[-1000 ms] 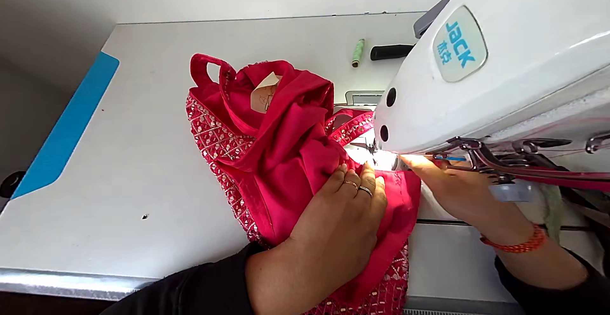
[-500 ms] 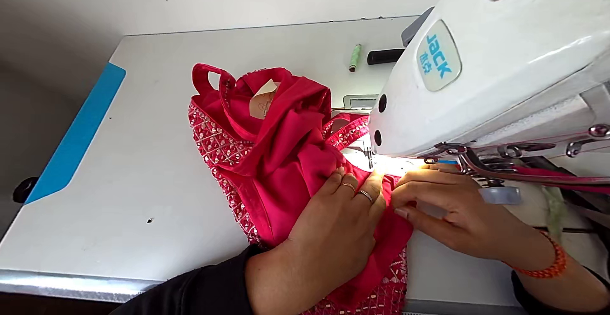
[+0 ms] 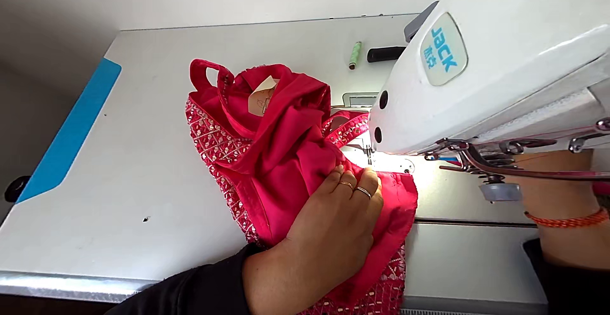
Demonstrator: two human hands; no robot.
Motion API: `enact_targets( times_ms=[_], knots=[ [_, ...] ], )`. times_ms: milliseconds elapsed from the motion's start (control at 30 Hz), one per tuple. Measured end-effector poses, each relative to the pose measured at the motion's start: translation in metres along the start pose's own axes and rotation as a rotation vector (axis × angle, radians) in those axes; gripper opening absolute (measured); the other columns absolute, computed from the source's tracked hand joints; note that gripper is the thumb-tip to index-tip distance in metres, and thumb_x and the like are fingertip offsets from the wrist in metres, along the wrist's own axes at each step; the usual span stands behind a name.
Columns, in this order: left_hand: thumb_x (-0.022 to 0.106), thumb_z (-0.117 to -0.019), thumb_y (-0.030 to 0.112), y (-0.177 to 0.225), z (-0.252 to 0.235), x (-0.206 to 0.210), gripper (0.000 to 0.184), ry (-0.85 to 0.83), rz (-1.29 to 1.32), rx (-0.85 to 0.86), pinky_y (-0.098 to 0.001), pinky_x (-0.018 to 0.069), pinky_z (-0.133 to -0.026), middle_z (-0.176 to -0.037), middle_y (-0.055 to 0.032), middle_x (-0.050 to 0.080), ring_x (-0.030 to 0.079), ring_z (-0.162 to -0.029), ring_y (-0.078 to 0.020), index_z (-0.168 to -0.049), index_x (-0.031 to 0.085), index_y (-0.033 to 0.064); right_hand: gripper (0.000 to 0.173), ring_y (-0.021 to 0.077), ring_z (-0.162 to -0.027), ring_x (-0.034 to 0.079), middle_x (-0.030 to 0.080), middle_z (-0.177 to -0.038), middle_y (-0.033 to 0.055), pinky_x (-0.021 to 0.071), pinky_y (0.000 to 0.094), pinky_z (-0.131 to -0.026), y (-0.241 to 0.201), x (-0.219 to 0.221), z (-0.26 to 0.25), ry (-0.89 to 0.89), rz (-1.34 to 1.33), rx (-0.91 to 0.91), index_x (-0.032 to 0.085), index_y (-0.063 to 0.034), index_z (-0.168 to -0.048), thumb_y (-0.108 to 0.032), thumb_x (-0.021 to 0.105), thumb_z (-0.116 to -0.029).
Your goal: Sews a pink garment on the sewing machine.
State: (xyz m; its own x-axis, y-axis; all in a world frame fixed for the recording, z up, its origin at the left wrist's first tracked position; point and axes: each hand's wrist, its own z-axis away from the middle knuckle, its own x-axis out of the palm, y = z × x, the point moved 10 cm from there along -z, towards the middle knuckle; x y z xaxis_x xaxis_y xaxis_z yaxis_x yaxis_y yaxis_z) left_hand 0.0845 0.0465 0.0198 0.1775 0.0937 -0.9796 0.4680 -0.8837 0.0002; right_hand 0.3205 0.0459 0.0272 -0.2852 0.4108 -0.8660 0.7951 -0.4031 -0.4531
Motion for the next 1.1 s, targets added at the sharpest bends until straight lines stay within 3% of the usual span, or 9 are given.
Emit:
enact_targets(
  times_ms=[100,200,300,367,500,600,867,933,1100],
  knots=[
    [0.047,-0.0972,0.022,0.000,0.000,0.000,0.043,0.002,0.006,0.003,-0.0419,0.0462,-0.110,-0.135,-0.0112,0.067,0.063,-0.128,-0.0273,-0.132,0.069,0.0070,0.039,0.0613,-0.118,0.053,0.054,-0.123,0.0457,0.0386,0.0725,-0.094,-0.022,-0.002,0.000,0.010,0.062,-0.179,0.054,0.0209,-0.120,-0.009,0.060,-0.0964],
    [0.047,-0.0969,0.022,0.000,0.000,0.001,0.044,-0.004,0.000,-0.004,-0.0425,0.0457,-0.110,-0.135,-0.0098,0.067,0.062,-0.128,-0.0272,-0.132,0.068,0.0075,0.037,0.0589,-0.105,0.060,0.060,-0.110,0.0431,0.0427,0.0728,-0.083,-0.036,-0.001,0.007,0.020,0.009,-0.287,0.058,0.0196,-0.112,-0.013,0.058,-0.0957],
    [0.047,-0.0974,0.022,0.001,0.000,0.000,0.043,-0.001,-0.020,0.007,-0.0426,0.0453,-0.110,-0.134,-0.0080,0.068,0.062,-0.128,-0.0268,-0.132,0.069,0.0081,0.036,0.0098,-0.098,0.065,0.066,-0.100,0.0109,0.0537,0.0315,-0.085,-0.052,0.003,0.024,0.015,-0.226,-0.444,0.063,0.0028,-0.110,-0.030,0.059,-0.0943],
    [0.046,-0.0980,0.021,0.001,0.000,0.000,0.042,-0.007,-0.033,0.017,-0.0430,0.0450,-0.110,-0.134,-0.0074,0.068,0.061,-0.129,-0.0269,-0.131,0.070,0.0083,0.033,-0.0061,-0.093,0.062,0.068,-0.095,-0.0036,0.0532,0.0174,-0.082,-0.059,0.018,0.038,-0.060,-0.427,-0.513,0.068,-0.0074,-0.104,-0.039,0.064,-0.0950],
    [0.045,-0.0986,0.022,0.002,0.000,0.000,0.042,-0.007,-0.032,0.019,-0.0432,0.0455,-0.110,-0.133,-0.0071,0.069,0.062,-0.129,-0.0268,-0.130,0.071,0.0091,0.032,-0.0050,-0.074,0.055,0.063,-0.086,-0.0097,0.0459,0.0150,-0.063,-0.061,0.038,0.055,-0.120,-0.474,-0.469,0.070,-0.0140,-0.105,-0.043,0.067,-0.0915],
    [0.045,-0.0985,0.022,0.002,0.000,0.000,0.042,-0.003,-0.022,0.014,-0.0439,0.0454,-0.110,-0.134,-0.0082,0.069,0.062,-0.129,-0.0272,-0.129,0.071,0.0085,0.019,-0.0036,-0.078,0.066,0.069,-0.089,-0.0126,0.0575,0.0154,-0.067,-0.056,0.038,0.057,-0.169,-0.635,-0.394,0.068,-0.0200,-0.106,-0.034,0.068,-0.0939],
    [0.045,-0.0979,0.021,0.002,0.001,0.000,0.043,-0.010,-0.040,0.010,-0.0435,0.0449,-0.111,-0.134,-0.0070,0.068,0.061,-0.130,-0.0264,-0.131,0.070,0.0093,0.021,-0.0029,-0.076,0.061,0.068,-0.084,-0.0007,0.0516,0.0175,-0.067,-0.046,0.017,0.051,0.039,-0.396,-0.426,0.069,-0.0043,-0.095,-0.020,0.055,-0.0932],
    [0.045,-0.0977,0.021,0.002,0.001,0.000,0.043,-0.006,-0.040,0.007,-0.0432,0.0449,-0.111,-0.134,-0.0073,0.069,0.061,-0.129,-0.0267,-0.131,0.070,0.0092,0.014,-0.0058,-0.075,0.061,0.066,-0.083,-0.0074,0.0526,0.0142,-0.067,-0.046,0.006,0.051,0.082,-0.556,-0.474,0.067,-0.0096,-0.092,-0.014,0.053,-0.0939],
    [0.044,-0.0990,0.021,0.002,0.002,0.000,0.043,0.015,-0.028,0.017,-0.0435,0.0451,-0.111,-0.134,-0.0080,0.069,0.062,-0.129,-0.0266,-0.130,0.071,0.0080,0.027,-0.0023,-0.088,0.060,0.068,-0.103,-0.0079,0.0479,0.0173,-0.071,-0.067,0.018,0.065,-0.073,-0.549,-0.631,0.067,-0.0208,-0.112,-0.042,0.064,-0.0958]
  ],
)
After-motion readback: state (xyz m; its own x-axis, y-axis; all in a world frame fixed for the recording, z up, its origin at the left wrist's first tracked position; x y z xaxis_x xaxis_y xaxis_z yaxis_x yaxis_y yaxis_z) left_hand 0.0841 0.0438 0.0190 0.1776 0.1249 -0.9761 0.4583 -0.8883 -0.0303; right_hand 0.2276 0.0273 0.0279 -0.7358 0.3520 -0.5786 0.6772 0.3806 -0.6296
